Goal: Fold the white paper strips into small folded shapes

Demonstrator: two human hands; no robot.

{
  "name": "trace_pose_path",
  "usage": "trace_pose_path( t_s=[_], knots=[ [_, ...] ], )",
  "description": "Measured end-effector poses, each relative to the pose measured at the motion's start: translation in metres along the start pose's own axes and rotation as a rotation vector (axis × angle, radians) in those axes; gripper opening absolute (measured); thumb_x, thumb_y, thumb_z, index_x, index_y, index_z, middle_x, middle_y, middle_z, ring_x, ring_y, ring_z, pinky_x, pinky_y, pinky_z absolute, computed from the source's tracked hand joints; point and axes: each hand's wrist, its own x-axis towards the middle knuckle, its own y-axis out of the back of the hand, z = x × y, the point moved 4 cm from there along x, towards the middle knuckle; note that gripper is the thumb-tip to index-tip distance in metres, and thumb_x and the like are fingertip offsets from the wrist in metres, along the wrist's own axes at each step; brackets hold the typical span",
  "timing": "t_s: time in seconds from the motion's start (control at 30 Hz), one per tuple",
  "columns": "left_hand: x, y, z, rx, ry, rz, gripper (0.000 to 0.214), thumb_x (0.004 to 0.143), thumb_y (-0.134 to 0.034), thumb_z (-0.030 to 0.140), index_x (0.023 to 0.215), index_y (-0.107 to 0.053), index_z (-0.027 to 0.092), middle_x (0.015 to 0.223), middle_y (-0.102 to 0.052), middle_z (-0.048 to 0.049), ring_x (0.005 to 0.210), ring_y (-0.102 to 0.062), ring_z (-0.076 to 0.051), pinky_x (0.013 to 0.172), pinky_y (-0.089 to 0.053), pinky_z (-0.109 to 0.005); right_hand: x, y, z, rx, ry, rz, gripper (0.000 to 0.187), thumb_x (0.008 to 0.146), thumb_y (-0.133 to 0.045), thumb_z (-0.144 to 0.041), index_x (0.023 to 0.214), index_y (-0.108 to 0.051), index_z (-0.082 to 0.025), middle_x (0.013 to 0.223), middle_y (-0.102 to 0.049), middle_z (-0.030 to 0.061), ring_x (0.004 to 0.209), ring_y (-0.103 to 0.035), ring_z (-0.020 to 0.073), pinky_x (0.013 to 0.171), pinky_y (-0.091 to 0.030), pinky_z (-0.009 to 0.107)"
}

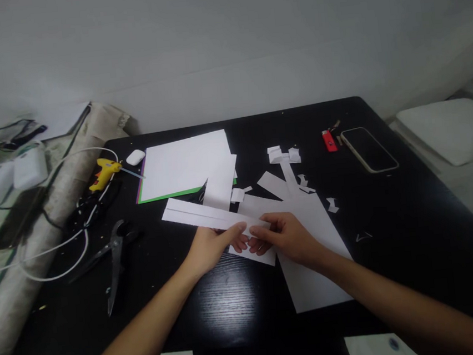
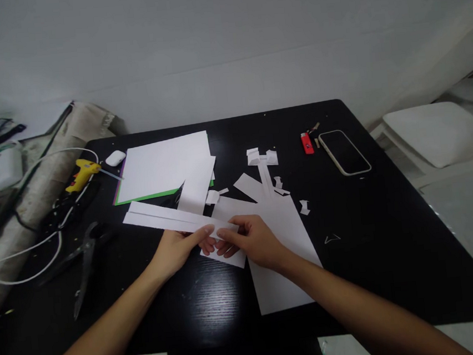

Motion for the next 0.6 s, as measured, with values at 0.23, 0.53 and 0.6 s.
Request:
trace_pose_path(
  t_s=[0.23,0.53,0.6],
  knots=[
    [-0.0008,0.0006,-0.0001,0.004,-0.010,-0.008,0.025,0.083,-0.073,0.034,0.071,-0.075,0.013,0.066,-0.076,-0.0077,0.057,-0.071,-0.018,0.058,-0.060,-0.029,0.0002,0.0020,-0.0001,0.008,0.019,0.003,0.034,0.080,-0.082,-0.045,0.084,-0.073,-0.013,0.074,-0.077,0.0067,0.065,-0.074,0.0171,0.062,-0.061,0.027],
    [-0.0010,0.0016,0.0022,0.030,0.008,0.029,0.027,0.082,-0.074,0.036,0.070,-0.074,0.013,0.066,-0.077,-0.0081,0.057,-0.072,-0.019,0.059,-0.061,-0.030,-0.0002,0.0004,-0.0034,0.010,-0.009,-0.002,0.035,0.077,-0.083,-0.047,0.082,-0.072,-0.013,0.074,-0.076,0.0062,0.062,-0.073,0.0165,0.061,-0.061,0.029],
    [-0.0016,0.0012,0.0032,0.040,0.009,0.034,0.027,0.081,-0.075,0.037,0.068,-0.074,0.013,0.065,-0.077,-0.0083,0.057,-0.072,-0.020,0.059,-0.061,-0.030,-0.0002,0.0007,-0.0039,0.012,-0.011,-0.006,0.036,0.076,-0.084,-0.047,0.082,-0.072,-0.013,0.073,-0.076,0.0061,0.063,-0.073,0.0168,0.062,-0.061,0.029]
  ],
)
